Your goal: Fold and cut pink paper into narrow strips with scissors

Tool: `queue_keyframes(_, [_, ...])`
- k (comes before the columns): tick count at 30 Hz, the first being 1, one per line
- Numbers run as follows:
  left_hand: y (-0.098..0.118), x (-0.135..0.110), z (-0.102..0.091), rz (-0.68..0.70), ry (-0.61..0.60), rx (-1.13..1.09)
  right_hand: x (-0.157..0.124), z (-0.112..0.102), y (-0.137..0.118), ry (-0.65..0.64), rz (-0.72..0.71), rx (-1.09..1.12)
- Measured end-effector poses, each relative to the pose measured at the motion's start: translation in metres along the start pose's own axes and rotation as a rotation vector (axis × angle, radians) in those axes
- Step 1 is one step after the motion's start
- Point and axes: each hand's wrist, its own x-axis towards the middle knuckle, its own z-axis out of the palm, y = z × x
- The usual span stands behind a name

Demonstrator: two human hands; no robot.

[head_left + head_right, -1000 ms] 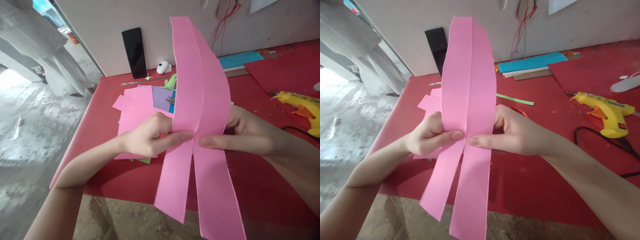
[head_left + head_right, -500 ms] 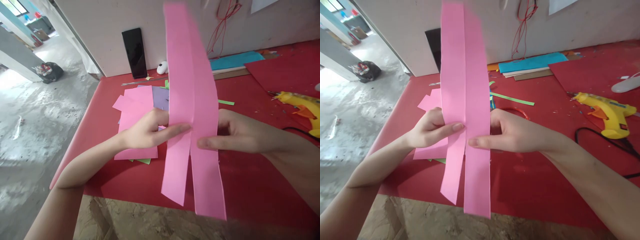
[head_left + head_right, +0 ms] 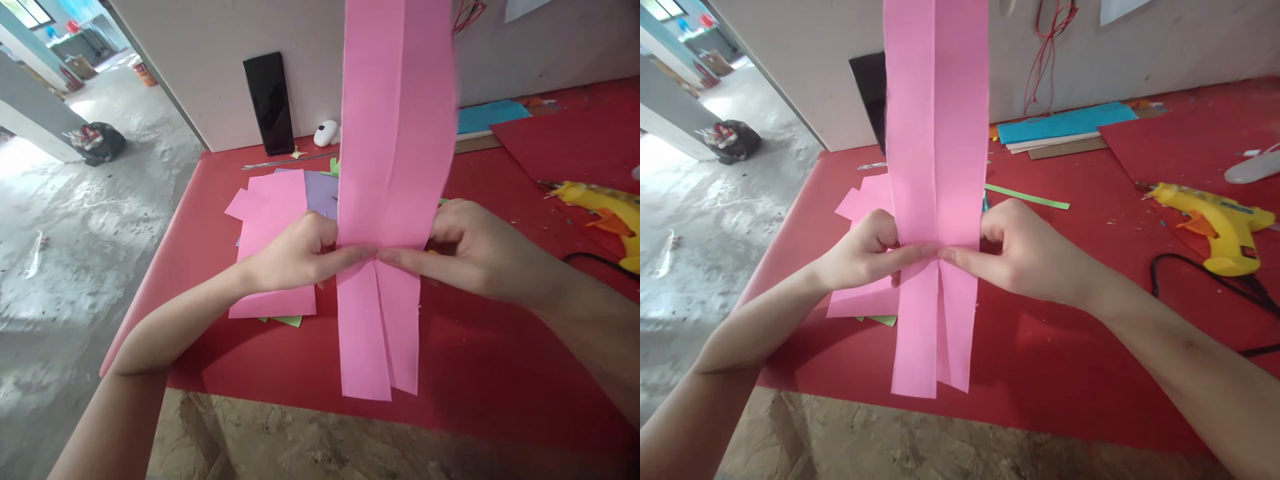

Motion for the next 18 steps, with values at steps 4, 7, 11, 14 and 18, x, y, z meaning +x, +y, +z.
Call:
queue_keyframes(4, [0.0002,-0.0007,-0.0019,0.011,-0.014,0.113,0.0001,-0.0008,-0.0033,0.014,-0.021,-0.054])
queue_keyframes(7, [-0.0002,-0.0001,-0.0028,0.086,-0.068,0.090,-0.0006,-0.0033,-0.0067,-0.053,-0.061,0.036])
queue_keyframes(11, [-0.0018,0.0009,-0.0033,0.211,-0.102,0.030,-0.0019,-0.0052,-0.0092,-0.117,-0.088,0.156])
queue_keyframes(14, [-0.0029,0.0007,-0.0029,0.279,-0.114,0.039,-0.0022,-0.0052,-0.0093,-0.150,-0.064,0.212])
queue_keyframes(18, [-0.0041,0.0001,-0.0020,0.261,-0.077,-0.018,-0.0025,-0.0048,-0.0089,-0.126,0.047,0.246])
